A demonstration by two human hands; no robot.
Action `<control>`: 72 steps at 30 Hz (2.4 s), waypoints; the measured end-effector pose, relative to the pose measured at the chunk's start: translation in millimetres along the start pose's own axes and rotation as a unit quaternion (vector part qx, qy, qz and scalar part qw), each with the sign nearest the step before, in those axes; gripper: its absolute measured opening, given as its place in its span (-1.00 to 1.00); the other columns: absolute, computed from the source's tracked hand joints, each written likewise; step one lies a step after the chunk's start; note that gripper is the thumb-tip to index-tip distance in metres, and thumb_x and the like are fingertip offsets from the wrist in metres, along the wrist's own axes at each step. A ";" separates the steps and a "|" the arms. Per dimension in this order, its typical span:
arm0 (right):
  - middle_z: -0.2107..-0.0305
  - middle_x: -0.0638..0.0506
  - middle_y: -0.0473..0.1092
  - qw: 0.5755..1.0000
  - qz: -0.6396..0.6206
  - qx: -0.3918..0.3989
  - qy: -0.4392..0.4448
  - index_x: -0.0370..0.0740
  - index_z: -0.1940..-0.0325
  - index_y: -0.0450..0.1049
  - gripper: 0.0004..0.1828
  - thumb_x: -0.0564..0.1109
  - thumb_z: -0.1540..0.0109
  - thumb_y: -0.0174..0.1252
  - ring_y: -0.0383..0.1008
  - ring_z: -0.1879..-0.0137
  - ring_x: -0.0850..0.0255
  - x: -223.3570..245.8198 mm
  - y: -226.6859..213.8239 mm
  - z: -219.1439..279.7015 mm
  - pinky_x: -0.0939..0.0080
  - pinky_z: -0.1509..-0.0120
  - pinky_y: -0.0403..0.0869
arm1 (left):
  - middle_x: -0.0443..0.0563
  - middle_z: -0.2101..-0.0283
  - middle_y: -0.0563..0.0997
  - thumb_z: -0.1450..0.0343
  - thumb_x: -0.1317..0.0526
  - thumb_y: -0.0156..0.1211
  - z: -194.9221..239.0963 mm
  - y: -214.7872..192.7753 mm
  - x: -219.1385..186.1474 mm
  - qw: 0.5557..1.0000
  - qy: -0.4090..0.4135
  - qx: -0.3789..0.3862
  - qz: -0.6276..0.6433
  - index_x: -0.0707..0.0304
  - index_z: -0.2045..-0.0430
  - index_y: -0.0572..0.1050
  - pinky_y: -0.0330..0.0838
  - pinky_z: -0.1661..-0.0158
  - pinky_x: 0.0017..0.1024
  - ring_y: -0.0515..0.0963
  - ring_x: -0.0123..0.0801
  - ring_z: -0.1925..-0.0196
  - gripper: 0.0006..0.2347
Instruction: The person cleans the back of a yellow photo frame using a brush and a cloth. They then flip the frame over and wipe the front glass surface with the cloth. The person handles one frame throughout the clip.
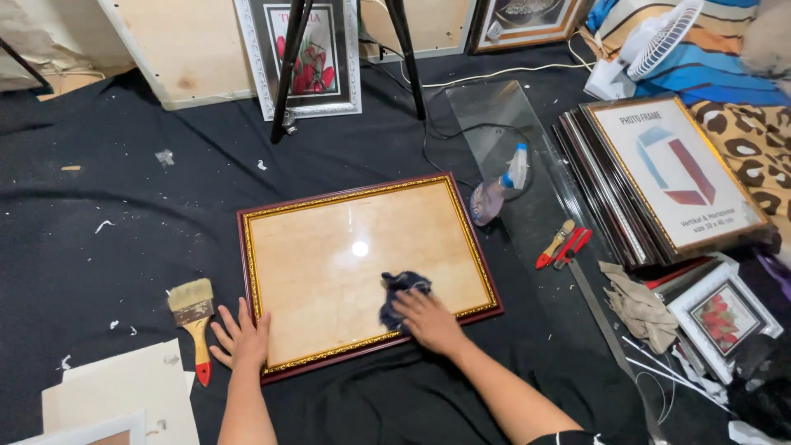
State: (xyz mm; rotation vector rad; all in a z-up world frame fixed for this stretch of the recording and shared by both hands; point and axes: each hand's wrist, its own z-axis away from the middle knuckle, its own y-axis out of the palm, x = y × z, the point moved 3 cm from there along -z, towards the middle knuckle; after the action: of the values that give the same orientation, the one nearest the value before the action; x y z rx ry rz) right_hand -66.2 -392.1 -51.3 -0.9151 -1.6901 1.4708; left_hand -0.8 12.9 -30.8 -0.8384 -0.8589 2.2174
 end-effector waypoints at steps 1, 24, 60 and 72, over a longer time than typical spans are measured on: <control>-0.46 0.10 0.16 1.000 -0.002 0.000 0.000 0.12 -0.51 0.25 -0.46 0.13 -0.43 -0.16 0.05 -0.57 0.00 -16.2 -6.4 14.8 -0.09 -0.51 0.06 | -0.34 -0.60 -0.56 -0.44 -0.32 -0.38 4.9 8.0 7.9 1.000 -0.001 -0.001 -0.002 -0.52 -0.49 -0.25 -0.55 -0.45 0.08 -0.57 -0.27 -0.63 -0.35; -0.48 -0.18 0.09 0.835 -0.240 0.001 0.494 -0.06 -0.51 0.24 -0.37 0.11 -0.36 -0.05 0.03 -0.60 -0.13 -167.4 16.8 95.4 -0.12 -0.66 0.03 | 0.29 -0.57 -0.10 -0.56 -0.18 -0.19 178.9 201.1 -158.9 0.932 0.312 -0.125 -0.136 0.02 -0.48 0.05 -0.36 -0.43 0.23 -0.11 0.13 -0.59 -0.41; -0.47 -0.07 0.14 0.840 0.009 -0.033 0.542 -0.04 -0.60 0.07 -0.22 0.30 -0.35 -0.22 0.19 -0.50 0.03 -94.0 -8.2 40.3 -0.10 -0.38 0.24 | 0.30 -0.18 0.56 -0.56 0.17 -0.01 -145.6 56.9 -258.6 0.821 0.343 -0.454 -0.051 0.38 -0.16 0.48 0.22 -0.31 0.01 0.47 0.11 -0.27 -0.66; -0.43 -0.02 0.23 0.851 0.053 -0.105 0.511 0.01 -0.56 0.17 -0.34 0.17 -0.37 -0.15 0.27 -0.47 0.10 -91.2 -4.5 42.7 -0.03 -0.38 0.27 | 0.13 -0.53 0.11 -0.58 0.01 -0.23 8.1 223.6 -461.0 0.840 0.524 -0.117 -0.074 0.29 -0.36 0.26 -0.26 -0.49 -0.11 -0.02 -0.11 -0.58 -0.52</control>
State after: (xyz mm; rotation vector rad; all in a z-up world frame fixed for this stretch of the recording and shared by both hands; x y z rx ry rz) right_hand -57.7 -492.5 -56.6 -1.5583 -0.9800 0.5951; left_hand 207.7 -455.2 -37.5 -1.7707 -0.5793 1.1792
